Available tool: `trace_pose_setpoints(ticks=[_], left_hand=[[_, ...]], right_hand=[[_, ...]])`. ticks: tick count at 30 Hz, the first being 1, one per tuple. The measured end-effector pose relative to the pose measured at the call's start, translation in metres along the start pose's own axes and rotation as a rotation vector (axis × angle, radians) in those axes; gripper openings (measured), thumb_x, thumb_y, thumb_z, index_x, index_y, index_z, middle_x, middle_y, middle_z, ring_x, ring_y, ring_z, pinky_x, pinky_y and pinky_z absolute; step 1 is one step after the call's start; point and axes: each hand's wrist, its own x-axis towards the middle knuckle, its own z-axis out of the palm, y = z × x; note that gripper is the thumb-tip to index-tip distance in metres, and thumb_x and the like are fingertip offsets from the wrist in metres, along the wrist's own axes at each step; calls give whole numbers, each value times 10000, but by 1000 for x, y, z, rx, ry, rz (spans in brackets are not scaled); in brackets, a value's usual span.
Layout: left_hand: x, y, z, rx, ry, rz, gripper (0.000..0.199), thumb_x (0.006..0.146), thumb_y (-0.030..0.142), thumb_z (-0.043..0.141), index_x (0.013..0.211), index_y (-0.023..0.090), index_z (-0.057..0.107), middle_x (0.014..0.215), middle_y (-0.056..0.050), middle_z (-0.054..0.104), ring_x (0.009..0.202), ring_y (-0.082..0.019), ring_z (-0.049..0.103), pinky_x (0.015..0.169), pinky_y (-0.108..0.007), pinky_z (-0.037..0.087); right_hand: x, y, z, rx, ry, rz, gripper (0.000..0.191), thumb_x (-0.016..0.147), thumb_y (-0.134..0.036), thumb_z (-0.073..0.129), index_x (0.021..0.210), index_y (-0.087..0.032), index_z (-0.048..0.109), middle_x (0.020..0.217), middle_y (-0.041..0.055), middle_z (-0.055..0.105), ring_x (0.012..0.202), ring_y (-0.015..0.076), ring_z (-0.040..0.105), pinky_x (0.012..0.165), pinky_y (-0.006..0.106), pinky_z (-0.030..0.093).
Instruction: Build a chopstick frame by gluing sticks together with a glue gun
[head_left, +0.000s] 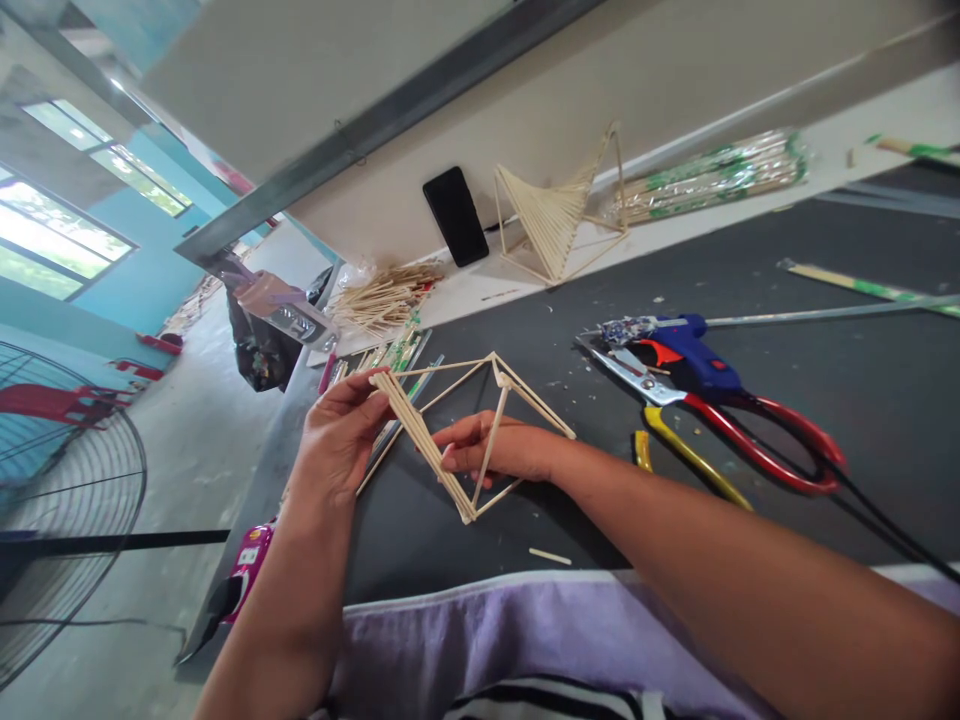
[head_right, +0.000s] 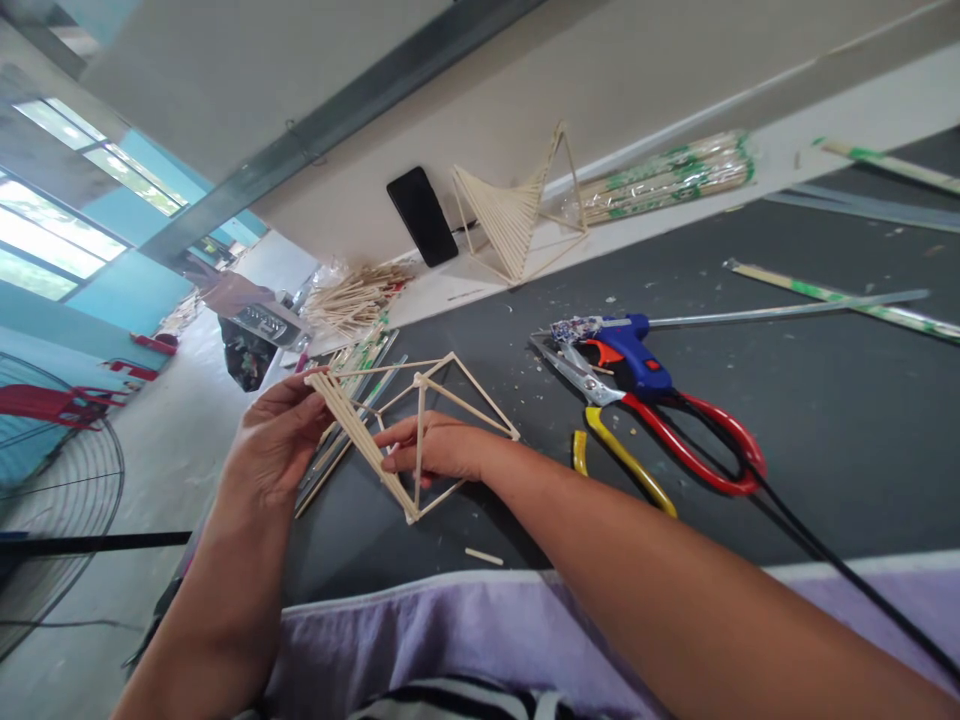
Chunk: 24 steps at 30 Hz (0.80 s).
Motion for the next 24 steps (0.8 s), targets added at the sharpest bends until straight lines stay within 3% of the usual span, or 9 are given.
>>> trace_pose_setpoints(ticks=[10, 17, 21, 24], left_hand=[[-2, -13, 2, -110, 68, 84, 238, 621, 91, 787, 825, 149, 679, 788, -11, 699, 689, -107, 655, 664, -216, 567], [-1, -19, 1, -98, 141, 100, 214, 596, 142, 808, 659, 142, 603, 740, -10, 706, 651, -107, 661, 629, -209, 566], [2, -20, -2, -5, 198, 110, 200, 620, 199, 790, 669, 146, 604, 651, 11, 688, 557, -104, 638, 564, -216, 559], [3, -18, -6, 220, 266, 154, 143, 672, 226, 742, 704, 149, 626, 599, 21, 664, 518, -113, 628, 559, -237, 558]], right_hand=[[0, 0, -1, -15, -13, -14, 367, 771, -236, 646, 1131, -167, 669, 719, -5, 651, 401, 35, 432, 391, 166, 371], [0, -2, -1, 37, -52, -38, 393, 769, -233, 653, 1154, -150, 657, 768, 14, 684, 400, 23, 420, 390, 156, 364], [-1, -2, 0, 28, -22, -24, 417, 758, -215, 663, 1169, -148, 647, 759, 8, 684, 399, 25, 427, 390, 161, 355], [-1, -1, 0, 36, -1, -1, 413, 763, -182, 651, 1175, -147, 641, 715, -8, 669, 399, 28, 429, 386, 158, 352]])
